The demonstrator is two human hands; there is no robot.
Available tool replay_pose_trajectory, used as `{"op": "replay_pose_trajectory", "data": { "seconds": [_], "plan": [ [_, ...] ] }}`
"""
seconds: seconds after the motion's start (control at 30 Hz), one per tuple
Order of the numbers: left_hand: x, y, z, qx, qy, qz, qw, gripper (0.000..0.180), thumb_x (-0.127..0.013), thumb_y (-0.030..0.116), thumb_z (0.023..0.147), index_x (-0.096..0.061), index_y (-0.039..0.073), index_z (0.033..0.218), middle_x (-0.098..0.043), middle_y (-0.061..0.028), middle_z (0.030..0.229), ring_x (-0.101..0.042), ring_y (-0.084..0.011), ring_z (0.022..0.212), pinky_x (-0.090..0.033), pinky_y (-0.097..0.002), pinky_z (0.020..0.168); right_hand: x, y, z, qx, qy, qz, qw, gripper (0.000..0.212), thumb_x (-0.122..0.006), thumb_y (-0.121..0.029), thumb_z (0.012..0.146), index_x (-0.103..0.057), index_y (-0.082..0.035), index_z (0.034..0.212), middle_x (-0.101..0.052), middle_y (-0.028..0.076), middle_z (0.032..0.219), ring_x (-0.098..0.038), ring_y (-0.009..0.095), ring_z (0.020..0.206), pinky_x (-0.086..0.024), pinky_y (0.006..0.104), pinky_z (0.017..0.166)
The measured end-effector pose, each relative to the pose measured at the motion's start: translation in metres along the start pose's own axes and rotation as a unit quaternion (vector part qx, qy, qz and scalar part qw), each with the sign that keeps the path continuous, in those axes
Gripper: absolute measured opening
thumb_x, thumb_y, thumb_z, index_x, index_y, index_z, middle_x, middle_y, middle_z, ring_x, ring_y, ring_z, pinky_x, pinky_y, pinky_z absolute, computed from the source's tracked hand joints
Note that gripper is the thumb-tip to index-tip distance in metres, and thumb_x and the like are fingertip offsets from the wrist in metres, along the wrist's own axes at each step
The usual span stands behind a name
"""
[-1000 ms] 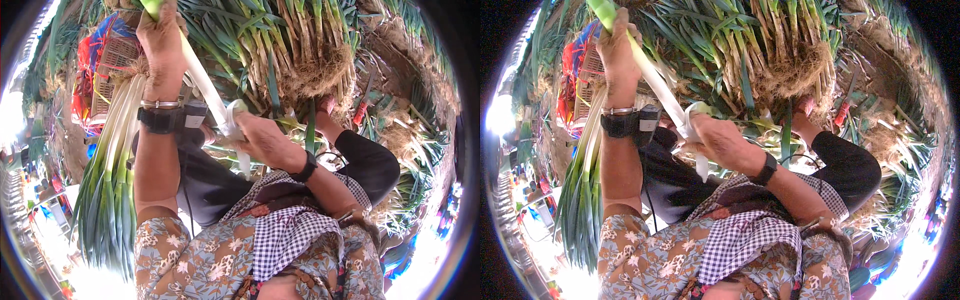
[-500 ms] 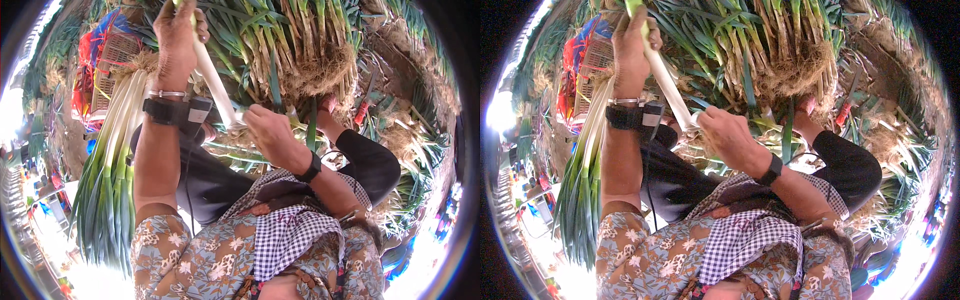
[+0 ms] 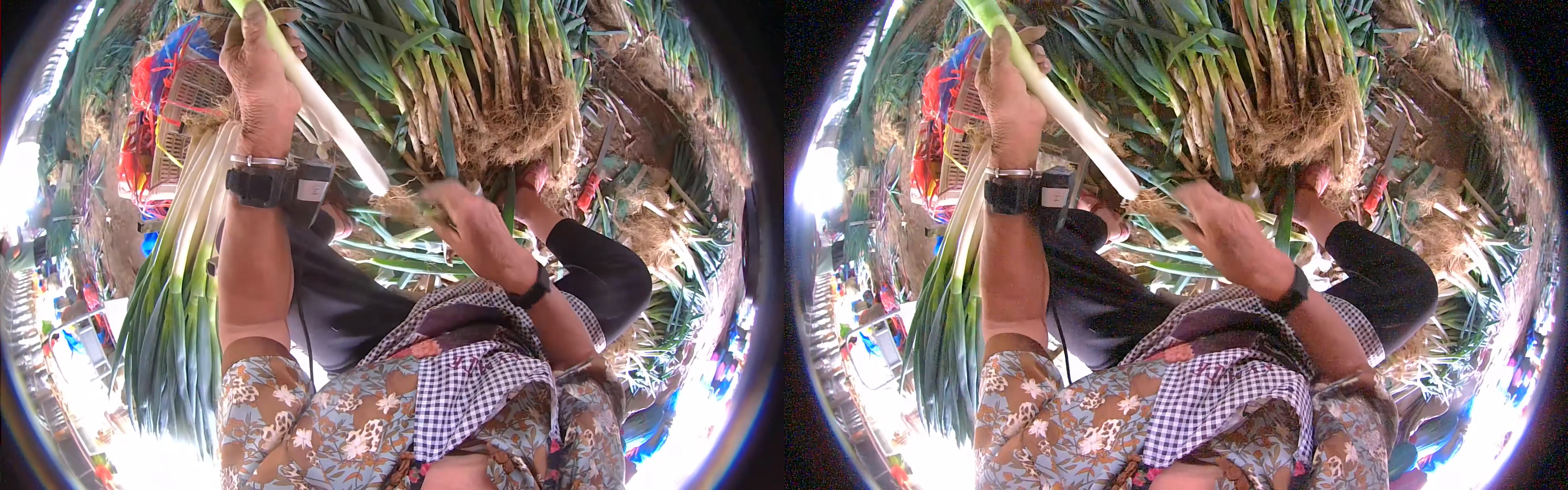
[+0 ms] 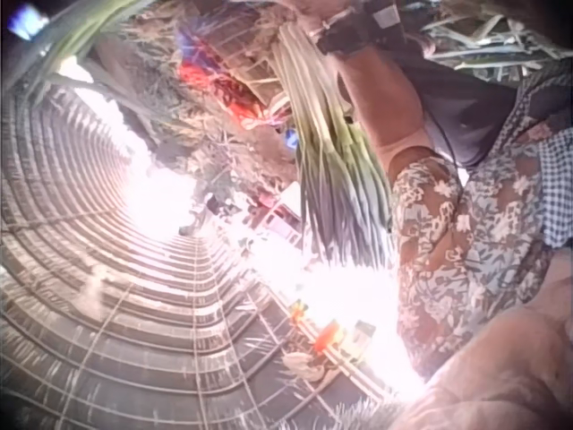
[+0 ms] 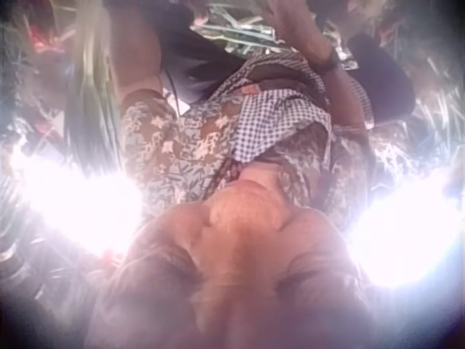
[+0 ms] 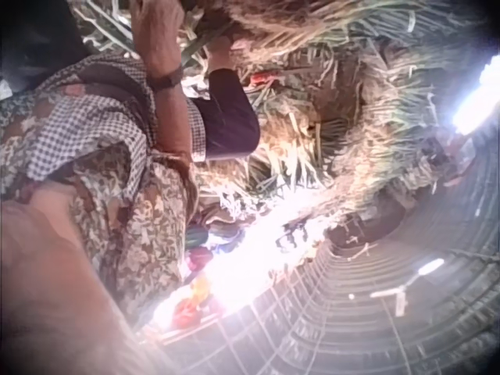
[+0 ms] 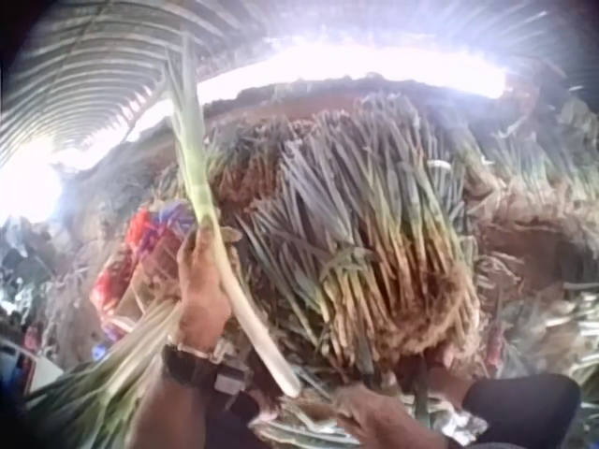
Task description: Cleaning and peeling the outer skins from harvested leeks and stacking them.
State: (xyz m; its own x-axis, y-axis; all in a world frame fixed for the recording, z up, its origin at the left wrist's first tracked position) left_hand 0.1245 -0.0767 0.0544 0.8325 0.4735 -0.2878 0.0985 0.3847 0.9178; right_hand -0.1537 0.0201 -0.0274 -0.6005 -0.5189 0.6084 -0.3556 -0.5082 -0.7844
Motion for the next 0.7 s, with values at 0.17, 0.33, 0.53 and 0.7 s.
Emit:
{"op": "replay_pose_trajectory", "data": {
  "seconds": [0.17,0.33,0.53,0.7],
  "plan": [
    [-0.004,-0.001,-0.005,-0.008,-0.02,-0.06,0.998,0.026,-0.061,0.018,0.093,-0.057,-0.003,0.108,-0.066,-0.0117,0.094,-0.059,-0.0148,0.075,-0.051,-0.0269,0.066,-0.01,-0.017,0.062,-0.055,0.107,0.144,0.982,0.034,-0.075,-0.013,0.08,-0.054,0.002,0.103,-0.061,0.013,0.095,-0.06,0.023,0.081,-0.048,0.0329,0.071],
    [-0.017,0.011,-0.016,0.069,-0.086,-0.156,0.982,0.023,-0.061,0.011,0.092,-0.055,-0.002,0.111,-0.062,-0.015,0.103,-0.057,-0.0151,0.08,-0.049,-0.0258,0.063,-0.021,-0.008,0.057,-0.13,0.02,0.316,0.94,0.028,-0.076,-0.011,0.081,-0.055,0.001,0.095,-0.056,0.005,0.08,-0.05,0.01,0.076,-0.045,0.0287,0.067],
    [-0.008,0.009,-0.015,0.04,-0.133,-0.191,0.972,0.035,-0.064,0.015,0.09,-0.049,0.004,0.119,-0.062,-0.0125,0.107,-0.06,-0.0138,0.073,-0.051,-0.0272,0.058,-0.023,-0.021,0.051,-0.071,0.058,0.153,0.984,0.026,-0.074,-0.008,0.079,-0.055,0.001,0.093,-0.056,0.009,0.079,-0.053,0.017,0.072,-0.045,0.0303,0.067],
    [-0.004,0.001,-0.008,0.05,-0.155,-0.222,0.961,0.024,-0.06,0.01,0.093,-0.053,0.0,0.113,-0.062,-0.0162,0.102,-0.049,-0.0125,0.071,-0.042,-0.0241,0.058,-0.015,-0.021,0.046,0.05,0.109,0.173,0.978,0.021,-0.071,-0.007,0.081,-0.057,0.002,0.094,-0.059,0.009,0.077,-0.059,0.018,0.073,-0.046,0.0307,0.066]
  ]
}}
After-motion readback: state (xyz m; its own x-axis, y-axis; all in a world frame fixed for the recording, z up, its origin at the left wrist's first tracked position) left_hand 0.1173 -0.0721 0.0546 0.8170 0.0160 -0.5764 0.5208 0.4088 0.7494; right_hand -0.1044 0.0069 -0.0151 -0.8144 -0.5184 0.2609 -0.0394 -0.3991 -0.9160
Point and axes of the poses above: each hand's wrist, its own z-axis towards the middle knuckle, its own x-axis out of the back of the hand, y = z × x, the point moved 5 cm from there along z, towards the middle knuckle
